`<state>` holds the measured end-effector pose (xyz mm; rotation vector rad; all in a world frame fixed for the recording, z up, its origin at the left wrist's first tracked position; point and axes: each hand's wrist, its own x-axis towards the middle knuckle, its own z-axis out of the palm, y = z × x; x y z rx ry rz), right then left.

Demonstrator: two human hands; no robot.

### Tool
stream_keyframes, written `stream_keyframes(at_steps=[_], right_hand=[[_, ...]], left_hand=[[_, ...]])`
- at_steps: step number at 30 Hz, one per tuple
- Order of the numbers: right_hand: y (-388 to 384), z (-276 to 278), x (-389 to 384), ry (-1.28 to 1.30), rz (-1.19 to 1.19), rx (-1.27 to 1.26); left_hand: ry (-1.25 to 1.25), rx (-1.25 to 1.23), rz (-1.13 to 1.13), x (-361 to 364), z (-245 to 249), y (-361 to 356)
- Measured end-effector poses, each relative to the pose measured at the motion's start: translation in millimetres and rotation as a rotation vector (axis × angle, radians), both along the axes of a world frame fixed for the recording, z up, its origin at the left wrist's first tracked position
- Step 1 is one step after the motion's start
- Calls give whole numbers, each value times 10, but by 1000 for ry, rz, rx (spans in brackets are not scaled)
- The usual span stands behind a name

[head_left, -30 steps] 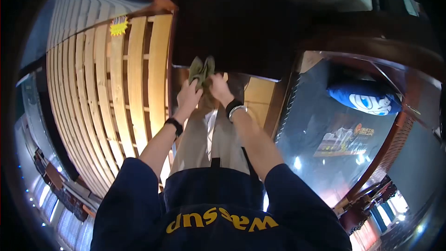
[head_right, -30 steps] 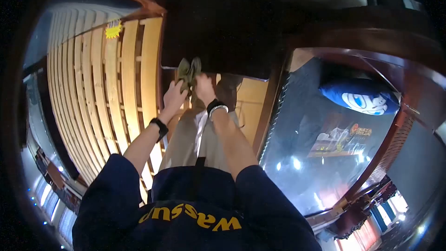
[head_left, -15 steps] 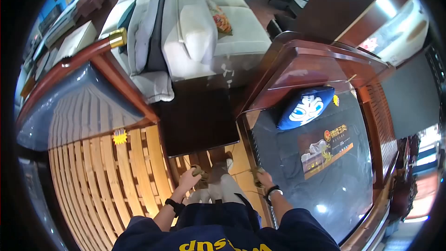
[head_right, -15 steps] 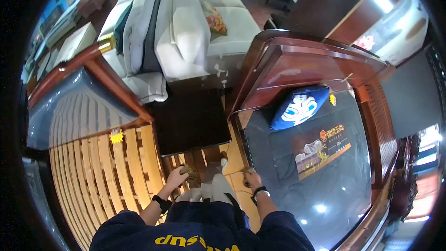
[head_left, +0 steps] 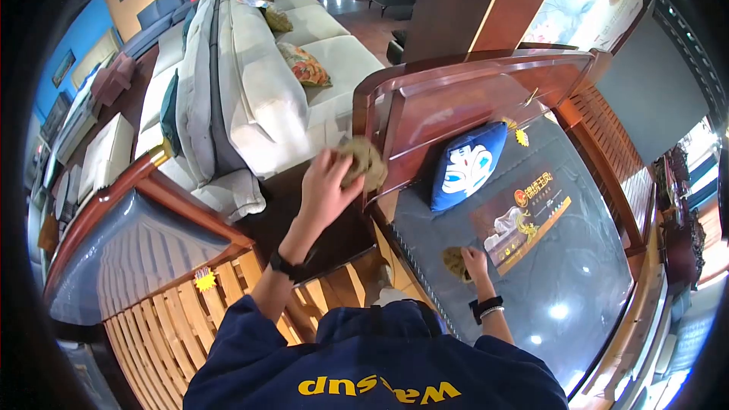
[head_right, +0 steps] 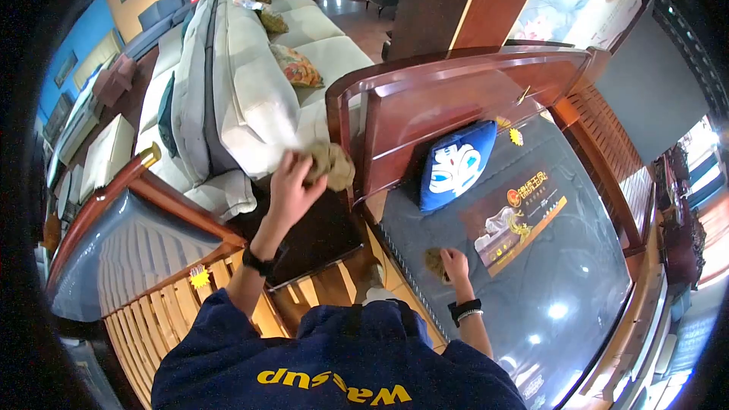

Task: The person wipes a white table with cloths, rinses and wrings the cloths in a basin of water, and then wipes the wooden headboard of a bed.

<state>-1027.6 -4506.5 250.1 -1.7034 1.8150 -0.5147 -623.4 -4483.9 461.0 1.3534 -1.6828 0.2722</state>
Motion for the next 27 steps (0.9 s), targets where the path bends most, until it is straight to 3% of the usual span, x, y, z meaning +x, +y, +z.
stream_keyframes(at_steps=[2,6,9,10,15,18,20,24,26,27], right_hand=[[-351,452,257,83,-26,-117],[-1001,1251,650,-49,21,-429],[-1445,1609,845,-245,93,-545],[-1556,1749,926,-380,129,-553],[-1976,2358,1376,-618,342,-747],[-2122,2572,1651,-660,434,-719],[-2232,2632,1900,-578,574,-889],[-2311,2404,2466,-391,824,-839],[-2277,2295,2690,-145,774,-1123],[-2305,2268,2700,-149,768,-1123]], left_hand=[[67,-119,42,-21,205,-499],[146,-226,126,-69,418,-1430],[-169,297,283,-98,283,-1862],[-342,247,347,-119,269,-1883],[-209,416,359,-117,372,-1919],[-197,446,409,-114,337,-1959],[-193,461,421,-135,340,-1950],[-185,367,481,-163,225,-1886],[-189,306,505,-122,172,-1878],[-207,298,510,-113,207,-1880]])
